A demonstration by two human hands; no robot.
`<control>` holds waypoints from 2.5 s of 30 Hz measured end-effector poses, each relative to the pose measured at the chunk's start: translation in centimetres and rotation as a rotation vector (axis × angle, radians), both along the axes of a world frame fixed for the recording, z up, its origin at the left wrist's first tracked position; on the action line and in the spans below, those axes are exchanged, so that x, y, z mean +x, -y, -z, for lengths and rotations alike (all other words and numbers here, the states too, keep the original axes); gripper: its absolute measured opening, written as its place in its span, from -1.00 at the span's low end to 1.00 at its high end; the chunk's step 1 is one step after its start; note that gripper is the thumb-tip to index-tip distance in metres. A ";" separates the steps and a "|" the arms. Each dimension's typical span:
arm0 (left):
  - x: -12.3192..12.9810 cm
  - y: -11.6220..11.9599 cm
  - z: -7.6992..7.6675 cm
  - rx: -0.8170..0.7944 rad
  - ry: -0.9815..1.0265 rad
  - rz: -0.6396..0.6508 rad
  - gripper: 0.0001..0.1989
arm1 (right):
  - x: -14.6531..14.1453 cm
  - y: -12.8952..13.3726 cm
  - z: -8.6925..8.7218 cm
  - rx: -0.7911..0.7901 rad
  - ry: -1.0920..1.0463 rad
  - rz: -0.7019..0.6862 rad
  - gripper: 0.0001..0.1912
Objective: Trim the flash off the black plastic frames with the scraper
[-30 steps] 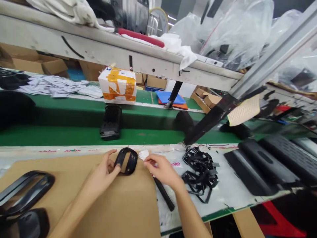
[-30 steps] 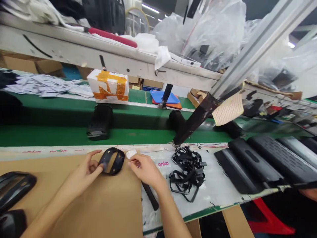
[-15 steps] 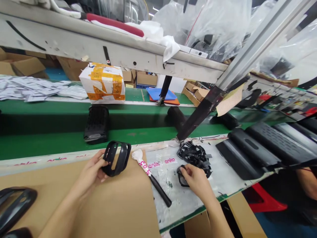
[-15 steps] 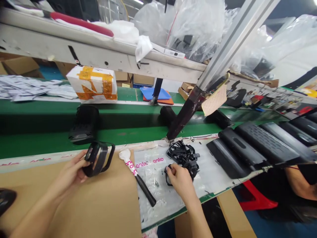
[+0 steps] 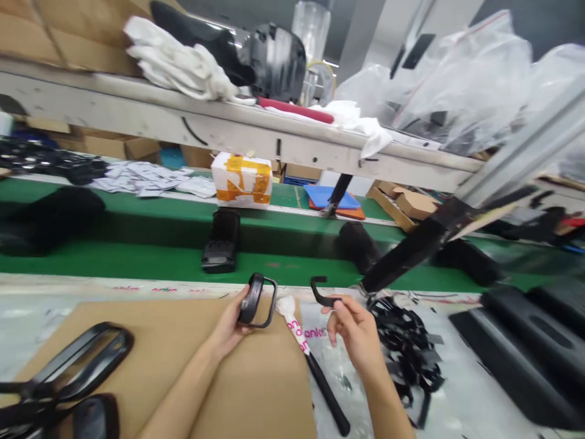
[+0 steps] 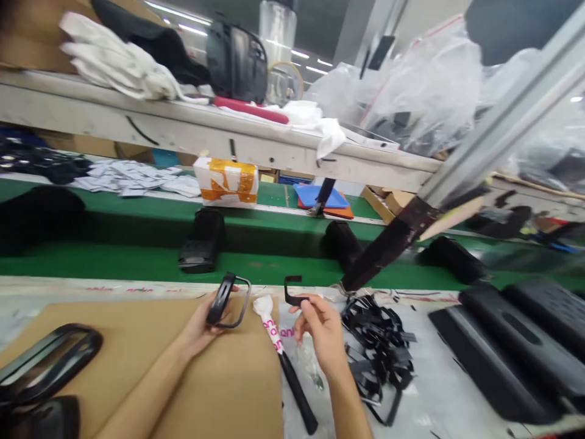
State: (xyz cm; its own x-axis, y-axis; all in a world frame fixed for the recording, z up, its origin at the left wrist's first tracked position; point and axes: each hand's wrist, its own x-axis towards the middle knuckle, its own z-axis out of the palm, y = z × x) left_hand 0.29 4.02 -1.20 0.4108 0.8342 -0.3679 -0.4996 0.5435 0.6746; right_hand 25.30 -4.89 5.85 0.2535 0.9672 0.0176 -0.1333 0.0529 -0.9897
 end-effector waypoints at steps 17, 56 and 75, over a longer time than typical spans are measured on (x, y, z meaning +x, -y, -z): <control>-0.2 -0.7 0.3 -0.044 0.142 -0.363 -0.66 | -5.5 -3.5 7.4 0.416 0.619 0.168 -0.76; -1.6 -0.8 0.0 0.017 0.201 -0.185 -0.55 | -7.3 -1.7 5.9 0.775 0.892 -0.157 -0.30; -1.1 -0.6 0.5 0.162 -0.020 -0.202 -0.60 | -8.0 -2.0 7.2 0.422 1.064 -0.466 -0.45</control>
